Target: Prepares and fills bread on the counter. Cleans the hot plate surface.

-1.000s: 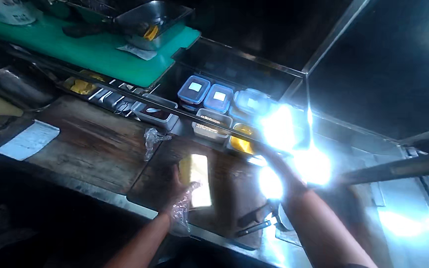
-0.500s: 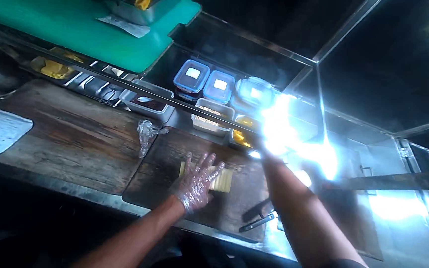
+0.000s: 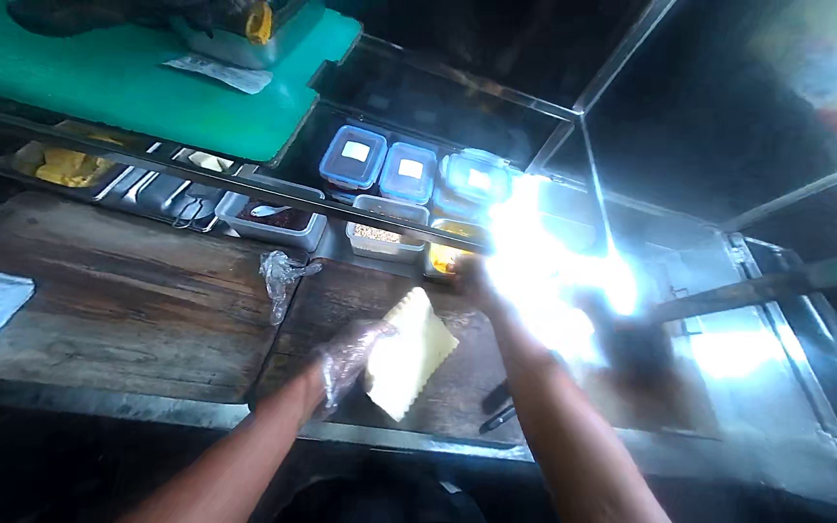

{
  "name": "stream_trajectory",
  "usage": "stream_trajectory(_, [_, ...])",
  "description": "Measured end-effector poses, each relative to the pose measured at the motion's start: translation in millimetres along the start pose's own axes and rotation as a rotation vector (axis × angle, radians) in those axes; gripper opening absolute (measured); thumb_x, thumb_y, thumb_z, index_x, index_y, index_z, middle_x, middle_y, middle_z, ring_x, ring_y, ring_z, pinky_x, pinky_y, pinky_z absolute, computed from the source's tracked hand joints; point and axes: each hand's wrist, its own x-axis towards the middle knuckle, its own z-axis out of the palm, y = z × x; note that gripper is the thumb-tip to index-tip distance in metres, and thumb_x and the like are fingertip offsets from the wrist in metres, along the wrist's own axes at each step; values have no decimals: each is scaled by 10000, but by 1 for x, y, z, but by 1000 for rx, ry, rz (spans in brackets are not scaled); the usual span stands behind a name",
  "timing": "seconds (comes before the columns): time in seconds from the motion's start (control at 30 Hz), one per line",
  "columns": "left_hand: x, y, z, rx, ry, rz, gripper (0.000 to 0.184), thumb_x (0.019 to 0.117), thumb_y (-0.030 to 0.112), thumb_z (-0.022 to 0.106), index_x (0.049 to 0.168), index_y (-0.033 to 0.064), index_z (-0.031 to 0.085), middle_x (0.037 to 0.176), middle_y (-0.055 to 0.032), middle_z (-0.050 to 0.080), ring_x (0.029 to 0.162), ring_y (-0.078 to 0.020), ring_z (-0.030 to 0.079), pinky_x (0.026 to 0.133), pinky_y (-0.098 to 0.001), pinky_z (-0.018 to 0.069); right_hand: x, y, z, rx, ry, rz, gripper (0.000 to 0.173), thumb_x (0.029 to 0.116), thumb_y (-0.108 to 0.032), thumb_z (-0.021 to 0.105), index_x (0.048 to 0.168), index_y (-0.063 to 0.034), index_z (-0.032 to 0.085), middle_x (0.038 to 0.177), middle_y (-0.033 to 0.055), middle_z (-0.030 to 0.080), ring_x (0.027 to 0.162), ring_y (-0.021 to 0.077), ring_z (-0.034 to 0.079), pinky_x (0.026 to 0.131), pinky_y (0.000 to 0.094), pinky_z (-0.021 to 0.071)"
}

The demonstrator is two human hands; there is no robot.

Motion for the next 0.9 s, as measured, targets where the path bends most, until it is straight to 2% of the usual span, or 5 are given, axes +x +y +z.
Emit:
stream_trajectory(0.17, [-16, -61, -13, -640, -163, -128, 254, 1058, 231, 484, 1113, 67, 671, 945, -91, 726, 858, -174, 712, 743, -346, 606, -164, 38, 15, -561, 64, -72, 312, 1091, -241, 392, 1286, -93, 586, 838, 59, 676, 531, 106, 525, 489, 274, 457])
stream_trajectory(0.3, [-22, -71, -8, -750, -131, -103, 266, 1074, 201, 449, 1150, 31, 639, 973, -126, 721, 885, -202, 714, 778, -372, 610, -217, 104, 46, -1221, 91, -122, 370, 1053, -292, 472, 1349, -156, 648, 1146, 92, 733, 1015, 244, 719, 900, 505, 580])
stream_trajectory(0.4, [-11, -75, -14, -725, -186, -69, 292, 1066, 234, 459, 1182, 44, 648, 1005, -134, 724, 913, -215, 716, 800, -393, 608, -267, 161, 59, -1444, 224, -275, 334, 1047, -306, 488, 1267, -189, 710, 1036, 105, 735, 766, 283, 731, 632, 522, 597])
stream_trajectory(0.77, [-21, -64, 11, -564, -112, 4, 376, 1066, 362, 510, 1277, 81, 644, 1078, -126, 728, 959, -226, 719, 815, -418, 611, -279, 176, 60, -1457, 274, -439, 268, 1025, -267, 532, 1185, -197, 736, 896, 85, 710, 631, 258, 691, 515, 474, 571])
stream_trajectory(0.9, [-23, -69, 16, -534, -92, 31, 404, 1058, 398, 520, 1319, 111, 634, 1153, -115, 718, 1038, -229, 707, 873, -440, 601, -253, 150, 38, -1251, 335, -301, 337, 1054, -293, 493, 1266, -141, 706, 1117, 101, 744, 911, 284, 744, 755, 538, 607])
